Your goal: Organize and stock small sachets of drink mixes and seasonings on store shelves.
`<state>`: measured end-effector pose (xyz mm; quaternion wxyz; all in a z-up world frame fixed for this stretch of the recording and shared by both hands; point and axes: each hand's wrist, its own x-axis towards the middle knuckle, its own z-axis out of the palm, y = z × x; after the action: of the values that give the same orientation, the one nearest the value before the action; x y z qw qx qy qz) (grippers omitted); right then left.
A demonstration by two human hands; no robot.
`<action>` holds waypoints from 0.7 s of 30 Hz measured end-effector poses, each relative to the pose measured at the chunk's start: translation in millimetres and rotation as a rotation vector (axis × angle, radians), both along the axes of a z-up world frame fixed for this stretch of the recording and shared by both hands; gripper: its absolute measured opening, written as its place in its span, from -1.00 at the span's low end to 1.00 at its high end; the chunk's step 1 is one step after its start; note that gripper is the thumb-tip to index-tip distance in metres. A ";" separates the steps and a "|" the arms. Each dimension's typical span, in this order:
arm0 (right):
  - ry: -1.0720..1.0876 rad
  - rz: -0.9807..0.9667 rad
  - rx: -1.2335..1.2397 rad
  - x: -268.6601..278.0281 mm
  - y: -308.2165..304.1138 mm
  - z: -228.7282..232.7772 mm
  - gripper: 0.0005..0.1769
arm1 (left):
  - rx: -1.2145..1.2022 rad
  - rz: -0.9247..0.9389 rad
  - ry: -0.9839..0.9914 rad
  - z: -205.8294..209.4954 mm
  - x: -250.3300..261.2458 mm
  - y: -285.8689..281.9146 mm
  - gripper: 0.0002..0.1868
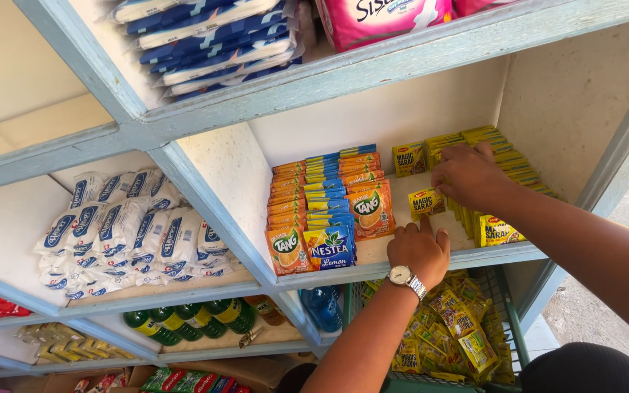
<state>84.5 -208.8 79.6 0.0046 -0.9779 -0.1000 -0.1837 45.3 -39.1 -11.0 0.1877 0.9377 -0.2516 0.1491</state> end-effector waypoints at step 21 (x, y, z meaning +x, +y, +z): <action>0.043 -0.088 -0.060 93.8 -10.1 -0.8 -0.93 | 0.259 0.238 0.263 3.2 88.0 -61.3 -0.14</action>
<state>178.3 -218.9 78.8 -0.0305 -0.9847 -0.0622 -0.1598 133.2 -100.4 -7.8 0.0782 0.9884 -0.1293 0.0129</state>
